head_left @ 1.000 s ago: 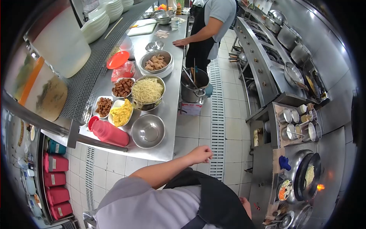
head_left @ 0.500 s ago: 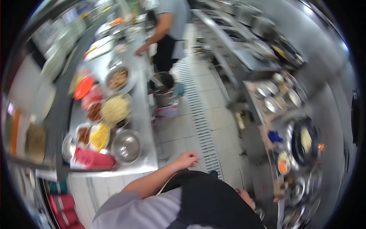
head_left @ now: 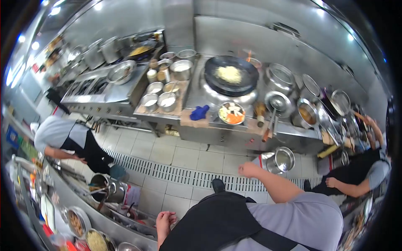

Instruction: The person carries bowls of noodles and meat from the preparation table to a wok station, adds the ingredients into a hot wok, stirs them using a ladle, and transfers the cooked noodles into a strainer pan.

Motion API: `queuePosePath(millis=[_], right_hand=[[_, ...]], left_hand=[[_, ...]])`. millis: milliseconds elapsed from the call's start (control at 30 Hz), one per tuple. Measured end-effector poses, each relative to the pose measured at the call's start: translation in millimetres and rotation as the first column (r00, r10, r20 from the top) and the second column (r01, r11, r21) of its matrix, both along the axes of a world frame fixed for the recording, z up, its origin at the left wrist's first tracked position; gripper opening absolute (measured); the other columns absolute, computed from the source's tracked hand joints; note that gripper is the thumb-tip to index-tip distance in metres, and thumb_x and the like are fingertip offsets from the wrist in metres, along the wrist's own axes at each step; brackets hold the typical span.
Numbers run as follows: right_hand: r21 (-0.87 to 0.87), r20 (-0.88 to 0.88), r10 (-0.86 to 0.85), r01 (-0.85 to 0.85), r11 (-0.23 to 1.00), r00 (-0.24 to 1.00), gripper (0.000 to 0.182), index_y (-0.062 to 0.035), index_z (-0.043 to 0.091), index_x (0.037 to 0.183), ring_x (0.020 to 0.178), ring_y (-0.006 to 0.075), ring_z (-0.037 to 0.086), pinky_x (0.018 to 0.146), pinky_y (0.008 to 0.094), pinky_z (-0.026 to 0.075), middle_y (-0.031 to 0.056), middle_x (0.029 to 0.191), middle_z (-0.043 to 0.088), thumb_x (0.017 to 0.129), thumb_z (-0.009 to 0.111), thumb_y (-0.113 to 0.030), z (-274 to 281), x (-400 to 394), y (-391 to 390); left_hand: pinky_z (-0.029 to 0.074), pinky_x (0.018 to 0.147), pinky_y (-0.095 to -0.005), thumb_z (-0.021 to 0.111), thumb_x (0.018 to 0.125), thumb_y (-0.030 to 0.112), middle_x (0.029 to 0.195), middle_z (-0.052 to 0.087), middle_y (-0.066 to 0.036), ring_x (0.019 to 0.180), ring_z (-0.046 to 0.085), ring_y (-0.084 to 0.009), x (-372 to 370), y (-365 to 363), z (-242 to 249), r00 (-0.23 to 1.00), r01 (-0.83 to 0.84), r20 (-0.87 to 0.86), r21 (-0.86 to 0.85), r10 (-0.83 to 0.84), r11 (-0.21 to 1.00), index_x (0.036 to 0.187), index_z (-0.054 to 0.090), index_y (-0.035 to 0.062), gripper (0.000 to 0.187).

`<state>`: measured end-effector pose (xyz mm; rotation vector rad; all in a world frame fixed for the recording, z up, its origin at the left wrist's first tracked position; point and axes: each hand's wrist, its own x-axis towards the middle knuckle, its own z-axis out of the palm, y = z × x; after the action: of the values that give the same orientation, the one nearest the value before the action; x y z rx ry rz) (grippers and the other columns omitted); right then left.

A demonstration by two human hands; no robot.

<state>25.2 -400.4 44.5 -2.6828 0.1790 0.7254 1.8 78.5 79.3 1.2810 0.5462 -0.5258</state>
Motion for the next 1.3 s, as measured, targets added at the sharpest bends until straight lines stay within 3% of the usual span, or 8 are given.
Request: queuePosePath(millis=[100,200,433,533,700,767,933,1300], right_hand=[[0.498,-0.087,-0.815,0.734,0.463,0.573,0.050,-0.0019,0.054,0.113,0.087,0.0285,0.062,0.074,0.0410,0.051,0.0160,0.102,0.063,0.088,0.051,-0.045,16,0,-38],[0.777,-0.330,-0.944,0.569,-0.270,0.003,0.061,-0.0009,0.049,0.120,0.079,0.0301,0.061,0.070,0.0465,0.050,0.0156,0.101,0.059,0.089,0.048,-0.053,9,14,-87],[0.846,-0.499,-0.861,0.269,-0.461,0.093,0.052,-0.0079,0.048,0.118,0.086,0.0291,0.058,0.067,0.0429,0.047,0.0128,0.100,0.055,0.089,0.047,-0.052,22,44,-145],[0.682,-0.728,-0.650,0.128,-0.720,0.218,0.028,-0.0100,0.051,0.101,0.058,0.0209,0.052,0.052,0.0328,0.042,0.0081,0.079,0.055,0.088,0.051,-0.035,19,32,-182],[0.798,-0.603,-0.730,0.245,-0.551,0.321,0.019,-0.0051,0.051,0.096,0.051,0.0188,0.051,0.045,0.0311,0.042,0.0058,0.062,0.051,0.082,0.052,-0.017,66,5,-244],[0.474,0.280,-0.866,0.726,0.499,0.413,0.026,-0.0023,0.048,0.102,0.048,0.0179,0.055,0.040,0.0315,0.042,0.0070,0.059,0.052,0.078,0.052,-0.010,77,1,-246],[0.584,0.306,-0.886,0.667,0.464,0.348,0.030,-0.0019,0.047,0.108,0.039,0.0199,0.052,0.037,0.0329,0.042,0.0092,0.061,0.051,0.078,0.049,-0.007,167,30,-225],[0.564,0.060,-0.663,0.522,0.640,0.747,0.022,-0.0037,0.051,0.102,0.039,0.0167,0.048,0.036,0.0334,0.038,0.0073,0.062,0.050,0.084,0.052,-0.017,171,199,-224]], left_hand=[[0.050,0.060,-0.0269,0.049,0.090,0.012,0.090,0.064,-0.014,0.067,0.061,-0.0175,16,-13,6,1.000,0.020,0.011,0.034,-0.021,0.999,0.092,0.050,0.0014,0.011],[0.051,0.062,-0.0280,0.050,0.090,0.013,0.089,0.064,-0.014,0.067,0.061,-0.0183,31,-26,13,0.999,0.027,0.030,0.080,-0.029,0.996,0.092,0.050,0.0016,0.012],[0.051,0.065,-0.0290,0.050,0.090,0.013,0.091,0.063,-0.016,0.070,0.061,-0.0194,77,-90,33,0.990,0.117,0.069,0.103,-0.124,0.988,0.094,0.049,0.0002,0.014],[0.051,0.066,-0.0300,0.049,0.089,0.012,0.091,0.063,-0.017,0.071,0.061,-0.0203,100,-118,31,0.982,0.176,0.046,0.114,-0.182,0.978,0.095,0.049,-0.0009,0.014],[0.051,0.067,-0.0305,0.049,0.088,0.011,0.091,0.063,-0.018,0.071,0.062,-0.0211,120,-164,38,0.972,0.221,0.049,0.165,-0.232,0.961,0.096,0.050,-0.0024,0.015],[0.051,0.067,-0.0300,0.049,0.088,0.012,0.092,0.064,-0.018,0.070,0.063,-0.0209,130,-179,34,0.969,0.231,0.039,0.192,-0.243,0.954,0.096,0.051,-0.0032,0.017],[0.051,0.066,-0.0285,0.052,0.089,0.013,0.091,0.064,-0.015,0.071,0.063,-0.0184,147,-212,25,0.966,0.249,0.021,0.182,-0.257,0.951,0.094,0.052,-0.0002,0.015],[0.051,0.068,-0.0281,0.052,0.089,0.013,0.092,0.064,-0.013,0.072,0.063,-0.0177,214,-261,34,0.915,0.371,0.107,0.160,-0.390,0.915,0.095,0.051,0.0003,0.014]])
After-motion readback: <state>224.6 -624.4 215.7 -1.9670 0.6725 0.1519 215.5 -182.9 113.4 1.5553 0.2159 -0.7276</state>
